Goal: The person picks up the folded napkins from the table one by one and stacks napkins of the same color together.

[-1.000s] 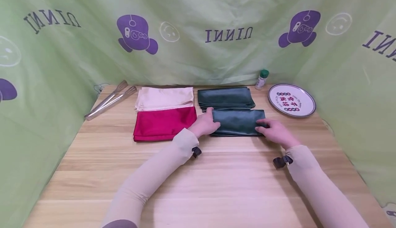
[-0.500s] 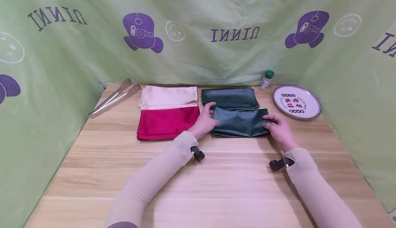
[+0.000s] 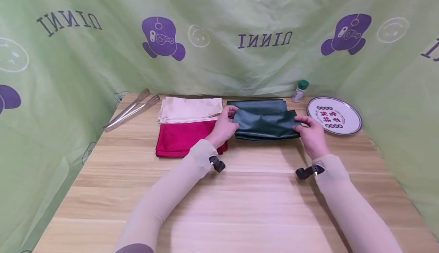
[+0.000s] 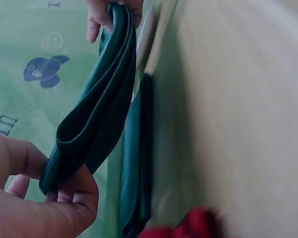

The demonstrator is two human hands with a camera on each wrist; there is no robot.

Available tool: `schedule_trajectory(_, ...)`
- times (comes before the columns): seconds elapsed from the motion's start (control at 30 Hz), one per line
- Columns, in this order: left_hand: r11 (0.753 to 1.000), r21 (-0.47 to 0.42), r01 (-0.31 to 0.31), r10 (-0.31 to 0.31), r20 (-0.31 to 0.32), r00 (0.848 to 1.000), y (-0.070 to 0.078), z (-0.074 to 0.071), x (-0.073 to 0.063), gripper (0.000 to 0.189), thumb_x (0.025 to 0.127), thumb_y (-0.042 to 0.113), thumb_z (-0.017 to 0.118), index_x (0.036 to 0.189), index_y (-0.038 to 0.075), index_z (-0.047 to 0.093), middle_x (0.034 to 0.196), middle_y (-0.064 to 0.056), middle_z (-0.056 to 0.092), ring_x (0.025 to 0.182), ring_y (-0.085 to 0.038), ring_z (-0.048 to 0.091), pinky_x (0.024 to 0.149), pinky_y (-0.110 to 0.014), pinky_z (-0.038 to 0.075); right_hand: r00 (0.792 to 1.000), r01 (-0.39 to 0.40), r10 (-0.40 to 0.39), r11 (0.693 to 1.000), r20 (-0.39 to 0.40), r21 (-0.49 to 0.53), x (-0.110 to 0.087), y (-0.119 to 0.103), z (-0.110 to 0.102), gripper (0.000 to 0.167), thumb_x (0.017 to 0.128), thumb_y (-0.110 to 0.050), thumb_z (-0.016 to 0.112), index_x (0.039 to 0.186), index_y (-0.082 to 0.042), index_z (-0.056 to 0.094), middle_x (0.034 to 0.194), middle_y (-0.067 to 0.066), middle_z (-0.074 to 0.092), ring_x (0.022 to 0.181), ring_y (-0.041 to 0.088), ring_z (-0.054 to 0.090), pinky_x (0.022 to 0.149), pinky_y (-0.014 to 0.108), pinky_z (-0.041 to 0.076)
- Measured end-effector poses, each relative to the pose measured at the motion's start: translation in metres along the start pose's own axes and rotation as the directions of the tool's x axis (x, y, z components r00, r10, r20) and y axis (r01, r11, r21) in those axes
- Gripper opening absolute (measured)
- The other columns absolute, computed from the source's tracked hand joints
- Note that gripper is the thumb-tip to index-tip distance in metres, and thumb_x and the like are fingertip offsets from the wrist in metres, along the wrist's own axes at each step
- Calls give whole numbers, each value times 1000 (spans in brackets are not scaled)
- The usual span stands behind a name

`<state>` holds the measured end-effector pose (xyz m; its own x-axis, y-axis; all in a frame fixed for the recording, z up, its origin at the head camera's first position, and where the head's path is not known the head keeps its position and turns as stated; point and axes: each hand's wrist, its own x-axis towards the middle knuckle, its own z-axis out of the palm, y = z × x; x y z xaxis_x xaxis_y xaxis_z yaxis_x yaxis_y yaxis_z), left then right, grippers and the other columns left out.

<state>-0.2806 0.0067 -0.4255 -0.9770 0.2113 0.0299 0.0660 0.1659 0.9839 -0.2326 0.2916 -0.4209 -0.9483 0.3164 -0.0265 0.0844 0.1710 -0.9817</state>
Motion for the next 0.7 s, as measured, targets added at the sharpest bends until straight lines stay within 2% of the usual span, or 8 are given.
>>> schedule_trajectory(0.17,987,132,-88,92,-27,995,2,-7,16,51,81,-12,58,127,9,50,126,-14,50,96,-25,52,77,-29,47,1000,9,-9,1000,-8,-27,17,-13,13,37,86,6,61,122,0,61,118,2,54,99,11,50,76,16,45)
schedule_trajectory(0.3,962,251,-105,125,-61,990,3,-13,28,50,79,-11,58,125,7,52,124,-15,50,99,-25,48,85,-30,42,999,17,-19,998,-30,-56,32,-18,27,38,85,7,60,122,-1,62,125,5,53,104,12,48,78,19,43)
schedule_trajectory(0.5,950,300,-83,119,-103,987,8,-19,47,54,76,-13,55,126,8,54,126,-13,49,116,-24,47,93,-29,41,997,29,-33,997,-69,-67,53,-20,46,39,83,9,59,121,0,63,121,6,55,99,14,47,75,22,41)
schedule_trajectory(0.57,949,307,-73,112,-111,988,7,-21,52,56,75,-13,54,127,8,54,127,-12,49,117,-23,48,94,-28,40,997,39,-44,996,-64,-77,58,-20,48,40,83,9,58,121,0,63,122,8,56,100,15,48,77,23,41)
schedule_trajectory(0.7,936,342,-77,106,-66,992,4,-25,51,54,78,-10,56,129,7,53,129,-16,46,113,-25,52,92,-29,43,999,29,-31,987,-15,-155,62,-14,47,41,85,7,55,125,0,60,127,14,54,106,19,48,83,26,42)
